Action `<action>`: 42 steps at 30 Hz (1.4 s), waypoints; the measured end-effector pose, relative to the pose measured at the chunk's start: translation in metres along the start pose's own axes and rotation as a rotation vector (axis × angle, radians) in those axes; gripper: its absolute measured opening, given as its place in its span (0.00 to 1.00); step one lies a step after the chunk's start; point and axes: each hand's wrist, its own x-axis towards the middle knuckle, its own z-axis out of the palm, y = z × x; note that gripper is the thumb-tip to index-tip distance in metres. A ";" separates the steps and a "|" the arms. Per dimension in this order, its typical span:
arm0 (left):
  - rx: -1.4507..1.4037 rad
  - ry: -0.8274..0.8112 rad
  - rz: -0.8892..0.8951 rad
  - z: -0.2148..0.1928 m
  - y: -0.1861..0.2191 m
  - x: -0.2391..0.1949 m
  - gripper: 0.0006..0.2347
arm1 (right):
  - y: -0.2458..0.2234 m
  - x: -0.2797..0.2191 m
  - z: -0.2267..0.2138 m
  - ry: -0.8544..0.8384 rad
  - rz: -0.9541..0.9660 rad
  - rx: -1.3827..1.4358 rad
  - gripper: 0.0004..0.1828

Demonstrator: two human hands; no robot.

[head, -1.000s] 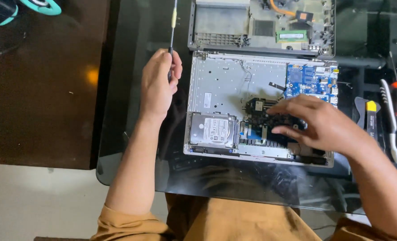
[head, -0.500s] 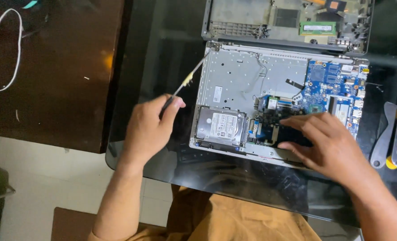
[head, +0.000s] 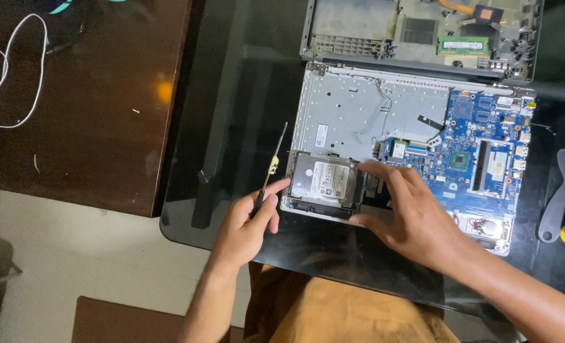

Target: The person uses a screwdriver to remove screws from the laptop's cooling system and then detaches the heatsink. They proceed to unscrew and remove the hard drive from the laptop chassis.

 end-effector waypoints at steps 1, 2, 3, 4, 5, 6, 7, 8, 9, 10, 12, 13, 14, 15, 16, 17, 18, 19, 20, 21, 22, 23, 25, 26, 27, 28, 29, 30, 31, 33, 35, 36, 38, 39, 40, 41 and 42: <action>-0.001 -0.001 -0.001 0.001 -0.001 -0.003 0.19 | 0.000 0.000 0.000 -0.001 0.001 0.000 0.43; -0.056 -0.003 -0.028 0.003 -0.001 -0.005 0.20 | 0.001 0.001 0.000 -0.015 0.063 0.025 0.44; -0.110 -0.013 -0.051 0.005 -0.001 -0.005 0.20 | 0.002 0.000 -0.001 -0.024 0.131 0.046 0.45; -0.110 -0.022 -0.047 0.004 -0.001 -0.008 0.20 | 0.004 0.000 0.000 -0.019 0.138 0.041 0.45; -0.104 -0.006 -0.049 0.005 -0.001 -0.009 0.20 | 0.007 -0.002 0.000 0.030 0.129 0.057 0.41; -0.098 0.009 -0.050 0.005 0.000 -0.010 0.20 | 0.011 -0.003 -0.001 0.079 0.119 0.072 0.37; -0.099 -0.003 -0.048 0.006 -0.003 -0.010 0.20 | 0.014 -0.005 -0.001 0.082 0.129 0.067 0.37; -0.131 0.007 -0.050 0.006 -0.006 -0.010 0.20 | 0.017 -0.007 -0.002 0.074 0.136 0.047 0.36; -0.161 0.019 -0.054 0.006 -0.009 -0.010 0.20 | 0.019 -0.009 -0.003 0.065 0.142 0.030 0.35; -0.162 0.009 -0.055 0.007 -0.011 -0.010 0.20 | 0.018 -0.011 -0.004 0.066 0.152 0.027 0.35; -0.164 -0.013 -0.015 0.007 -0.017 -0.011 0.21 | 0.016 -0.011 -0.007 0.083 0.144 0.071 0.33; -0.163 -0.006 -0.016 0.009 -0.014 -0.013 0.21 | 0.014 -0.011 -0.008 0.080 0.138 0.075 0.33; -0.136 -0.007 -0.018 0.010 -0.012 -0.014 0.21 | 0.012 -0.012 -0.008 0.092 0.123 0.067 0.33; -0.109 -0.005 -0.021 0.011 -0.009 -0.016 0.21 | 0.010 -0.012 -0.009 0.103 0.105 0.060 0.33; -0.107 0.006 -0.024 0.013 -0.009 -0.018 0.21 | 0.010 -0.013 -0.008 0.099 0.097 0.067 0.33; -0.081 0.016 0.001 0.015 -0.009 -0.020 0.20 | 0.010 -0.015 -0.007 0.104 0.104 0.042 0.34; -0.054 0.027 0.026 0.017 -0.009 -0.021 0.20 | 0.010 -0.016 -0.006 0.110 0.110 0.018 0.35; -0.054 0.030 0.023 0.017 -0.008 -0.022 0.20 | 0.009 -0.016 -0.006 0.107 0.108 0.021 0.35; -0.037 0.042 0.026 0.018 -0.006 -0.023 0.20 | 0.009 -0.015 -0.007 0.095 0.162 0.039 0.36; -0.020 0.047 0.027 0.020 -0.004 -0.024 0.20 | 0.009 -0.017 -0.009 0.084 0.224 0.055 0.37; -0.020 0.043 0.023 0.021 -0.004 -0.024 0.20 | 0.013 -0.019 -0.009 0.082 0.229 0.057 0.37; -0.126 0.021 -0.042 0.021 -0.004 -0.023 0.21 | 0.016 -0.020 -0.009 0.083 0.241 0.038 0.39; -0.229 -0.008 -0.113 0.022 -0.007 -0.021 0.23 | 0.020 -0.020 -0.013 0.083 0.260 0.021 0.41; -0.373 -0.017 -0.097 0.022 -0.011 -0.021 0.24 | 0.019 -0.020 -0.015 0.061 0.268 0.022 0.41; -0.517 -0.027 -0.075 0.022 -0.014 -0.018 0.25 | 0.020 -0.019 -0.019 0.044 0.274 0.021 0.41; -0.513 -0.034 -0.075 0.022 -0.016 -0.015 0.25 | 0.020 -0.018 -0.020 0.049 0.280 0.021 0.41; -0.562 -0.016 -0.066 0.023 -0.017 -0.014 0.26 | 0.020 -0.018 -0.020 0.035 0.288 0.041 0.40; -0.611 0.002 -0.058 0.023 -0.019 -0.013 0.26 | 0.020 -0.018 -0.021 0.021 0.295 0.061 0.40; -0.608 -0.001 -0.059 0.024 -0.019 -0.013 0.26 | 0.021 -0.018 -0.020 0.023 0.299 0.063 0.40; -0.687 0.008 -0.030 0.025 -0.018 -0.015 0.27 | 0.022 -0.017 -0.019 0.028 0.252 0.038 0.39; -0.726 0.020 -0.052 0.025 -0.017 -0.018 0.24 | 0.024 -0.018 -0.018 0.035 0.243 0.035 0.39; -0.767 0.032 -0.073 0.024 -0.017 -0.019 0.22 | 0.025 -0.018 -0.017 0.041 0.234 0.029 0.39; -0.762 0.045 -0.041 0.027 -0.017 -0.020 0.20 | 0.025 -0.018 -0.017 0.040 0.227 0.027 0.39; -0.758 0.058 -0.008 0.029 -0.018 -0.021 0.18 | 0.026 -0.018 -0.017 0.040 0.218 0.024 0.38; -0.758 0.060 -0.008 0.032 -0.015 -0.020 0.18 | 0.026 -0.018 -0.016 0.039 0.217 0.024 0.38; -0.660 0.128 -0.022 0.034 -0.011 -0.019 0.15 | 0.026 -0.018 -0.016 0.042 0.212 0.017 0.39; -0.560 0.194 -0.036 0.037 -0.008 -0.019 0.12 | 0.026 -0.018 -0.016 0.045 0.207 0.010 0.39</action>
